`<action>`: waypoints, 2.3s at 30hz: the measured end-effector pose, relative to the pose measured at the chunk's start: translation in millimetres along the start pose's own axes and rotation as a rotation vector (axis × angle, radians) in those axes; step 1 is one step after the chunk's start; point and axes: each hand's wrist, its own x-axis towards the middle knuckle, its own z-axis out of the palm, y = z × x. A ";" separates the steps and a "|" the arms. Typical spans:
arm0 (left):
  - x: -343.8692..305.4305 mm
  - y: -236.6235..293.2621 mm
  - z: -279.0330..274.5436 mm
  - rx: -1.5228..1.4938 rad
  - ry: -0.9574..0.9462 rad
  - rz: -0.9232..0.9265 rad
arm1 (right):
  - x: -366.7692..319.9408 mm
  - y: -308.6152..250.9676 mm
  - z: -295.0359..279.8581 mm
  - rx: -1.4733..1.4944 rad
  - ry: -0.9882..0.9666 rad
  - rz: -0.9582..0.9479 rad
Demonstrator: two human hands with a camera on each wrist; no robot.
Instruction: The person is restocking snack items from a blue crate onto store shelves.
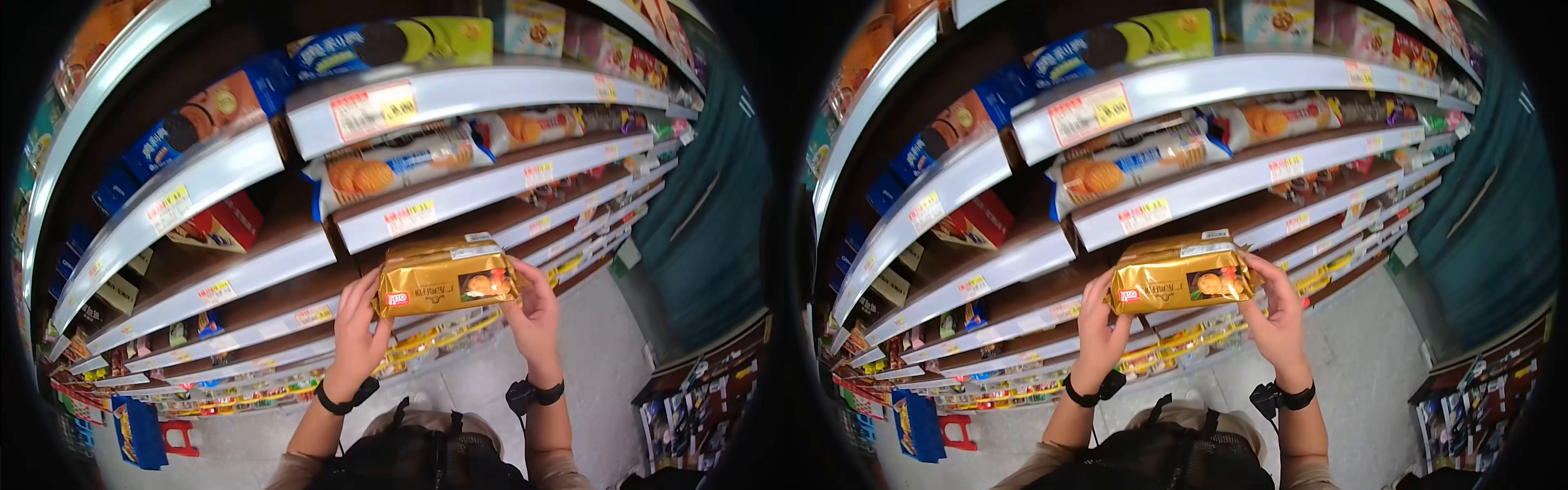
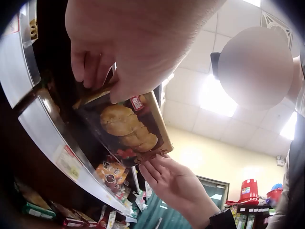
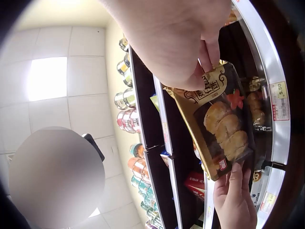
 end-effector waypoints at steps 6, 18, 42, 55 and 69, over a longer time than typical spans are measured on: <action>18.5 -52.4 10.1 0.149 -0.058 -0.092 | 69.6 44.6 23.1 -0.283 -0.096 -0.148; 91.4 -120.8 40.6 0.883 -0.290 0.135 | 175.8 115.4 6.3 -0.405 -0.277 -0.469; -31.9 -9.7 98.9 0.415 0.594 -0.432 | 87.6 83.5 3.1 0.094 -0.483 -0.479; -830.1 93.7 111.5 -0.198 0.639 -2.192 | -208.5 319.2 156.6 -0.329 -1.442 0.324; -999.8 268.9 -9.8 -0.229 1.025 -2.500 | -321.7 519.3 121.7 -1.349 -2.187 -0.446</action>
